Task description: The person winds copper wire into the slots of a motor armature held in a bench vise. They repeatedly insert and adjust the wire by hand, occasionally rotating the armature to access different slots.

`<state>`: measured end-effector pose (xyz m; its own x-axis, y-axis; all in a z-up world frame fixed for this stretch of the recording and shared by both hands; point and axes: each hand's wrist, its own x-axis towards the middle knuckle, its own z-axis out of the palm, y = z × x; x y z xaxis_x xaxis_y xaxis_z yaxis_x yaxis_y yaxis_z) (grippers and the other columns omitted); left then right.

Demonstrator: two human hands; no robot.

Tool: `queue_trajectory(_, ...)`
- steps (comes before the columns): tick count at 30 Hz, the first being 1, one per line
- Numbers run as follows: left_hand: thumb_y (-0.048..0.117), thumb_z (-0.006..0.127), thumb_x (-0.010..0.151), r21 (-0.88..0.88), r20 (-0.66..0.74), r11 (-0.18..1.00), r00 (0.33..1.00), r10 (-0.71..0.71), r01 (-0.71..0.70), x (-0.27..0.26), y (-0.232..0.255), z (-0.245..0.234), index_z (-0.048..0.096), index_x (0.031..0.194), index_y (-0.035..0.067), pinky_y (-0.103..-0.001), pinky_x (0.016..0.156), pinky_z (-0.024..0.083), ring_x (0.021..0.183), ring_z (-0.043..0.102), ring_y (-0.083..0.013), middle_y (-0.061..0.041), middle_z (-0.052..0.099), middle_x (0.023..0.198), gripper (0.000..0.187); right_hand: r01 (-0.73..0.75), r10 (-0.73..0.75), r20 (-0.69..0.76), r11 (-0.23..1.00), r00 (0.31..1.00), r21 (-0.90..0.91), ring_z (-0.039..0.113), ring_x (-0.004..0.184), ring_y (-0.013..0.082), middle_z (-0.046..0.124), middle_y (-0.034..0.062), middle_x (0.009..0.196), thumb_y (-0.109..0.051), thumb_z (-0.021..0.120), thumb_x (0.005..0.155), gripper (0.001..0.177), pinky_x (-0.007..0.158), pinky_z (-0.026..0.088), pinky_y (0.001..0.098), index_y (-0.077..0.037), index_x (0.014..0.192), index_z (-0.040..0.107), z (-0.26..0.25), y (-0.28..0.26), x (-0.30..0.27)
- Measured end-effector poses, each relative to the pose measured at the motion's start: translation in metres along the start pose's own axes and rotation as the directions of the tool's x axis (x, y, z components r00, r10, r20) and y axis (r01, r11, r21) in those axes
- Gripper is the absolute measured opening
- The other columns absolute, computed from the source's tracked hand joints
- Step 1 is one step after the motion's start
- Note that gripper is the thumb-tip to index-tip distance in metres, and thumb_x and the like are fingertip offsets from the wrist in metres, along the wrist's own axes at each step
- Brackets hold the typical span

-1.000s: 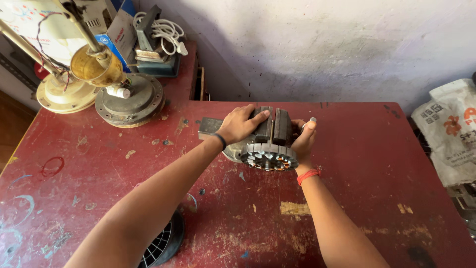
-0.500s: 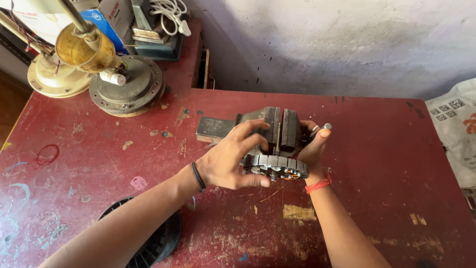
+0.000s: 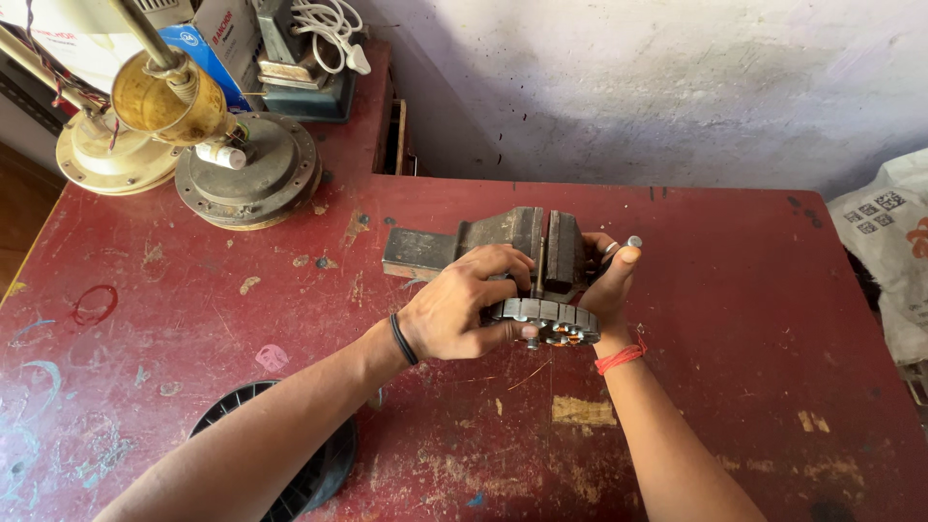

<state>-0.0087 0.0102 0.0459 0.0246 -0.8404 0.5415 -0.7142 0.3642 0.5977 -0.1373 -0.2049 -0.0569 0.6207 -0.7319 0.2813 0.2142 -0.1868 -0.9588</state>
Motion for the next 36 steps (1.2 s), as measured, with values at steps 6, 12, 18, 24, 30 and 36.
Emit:
queue_trajectory(6,0.034,0.086,0.075,0.131,-0.050,0.987,0.994,0.096,-0.089,0.006,0.010,-0.012,0.071,0.102,0.004,-0.051,0.112,0.044,0.128,0.058,-0.0345,-0.015,0.065,0.119,0.043,0.005,-0.005,0.004,1.000,1.000,0.008,0.062,0.079,0.0116,0.065,0.0040,0.089,-0.101,0.023,0.080,0.115,0.071,0.053,0.0274,0.004,0.102,0.065,-0.001,0.001,0.000)
queue_trajectory(12,0.035,0.084,0.082,0.286,-0.059,0.953,0.991,0.121,-0.099,0.005,0.029,0.002,0.062,0.122,0.003,-0.046,0.099,0.048,0.109,0.061,-0.0305,-0.014,0.063,0.114,0.056,0.001,-0.001,0.017,1.000,1.000,0.026,0.061,0.074,0.0107,0.065,0.0032,0.085,-0.100,0.026,0.080,0.113,0.067,0.052,0.0268,0.004,0.104,0.065,-0.003,0.002,0.000)
queue_trajectory(18,0.026,0.080,0.086,0.279,-0.052,0.960,0.998,-0.020,0.034,0.006,0.043,0.014,0.063,0.116,0.004,-0.042,0.091,0.054,0.096,0.067,-0.0312,-0.013,0.067,0.099,0.040,0.048,-0.049,0.011,0.999,0.999,0.024,0.060,0.070,0.0105,0.065,0.0030,0.082,-0.099,0.027,0.082,0.113,0.063,0.051,0.0262,0.006,0.100,0.066,-0.002,0.005,0.001)
queue_trajectory(24,0.024,0.082,0.080,0.115,-0.060,0.979,0.985,-0.160,0.166,0.007,0.045,0.017,0.066,0.109,0.001,-0.041,0.073,0.059,0.080,0.073,-0.0331,-0.015,0.073,0.092,0.040,0.033,-0.034,0.015,0.998,0.999,0.054,0.061,0.072,0.0111,0.066,0.0035,0.084,-0.098,0.027,0.083,0.113,0.065,0.053,0.0264,0.006,0.102,0.066,-0.002,0.004,0.001)
queue_trajectory(30,0.026,0.083,0.081,0.079,-0.039,0.987,0.990,-0.135,0.138,0.010,0.023,0.024,0.071,0.094,0.003,-0.037,0.061,0.058,0.067,0.072,-0.0257,-0.013,0.073,0.083,0.028,0.033,-0.033,0.019,0.999,0.999,-0.013,0.063,0.070,0.0111,0.067,0.0040,0.081,-0.098,0.024,0.082,0.115,0.063,0.053,0.0264,0.006,0.099,0.068,-0.002,-0.004,0.001)
queue_trajectory(36,0.028,0.087,0.077,0.032,-0.084,0.997,0.994,-0.067,0.070,0.008,0.011,0.027,0.071,0.089,0.003,-0.036,0.061,0.056,0.067,0.070,-0.0233,-0.012,0.072,0.078,0.032,0.050,-0.050,0.016,0.998,0.999,-0.024,0.062,0.069,0.0117,0.067,0.0043,0.080,-0.097,0.022,0.084,0.116,0.063,0.052,0.0275,0.007,0.099,0.069,-0.002,-0.003,0.002)
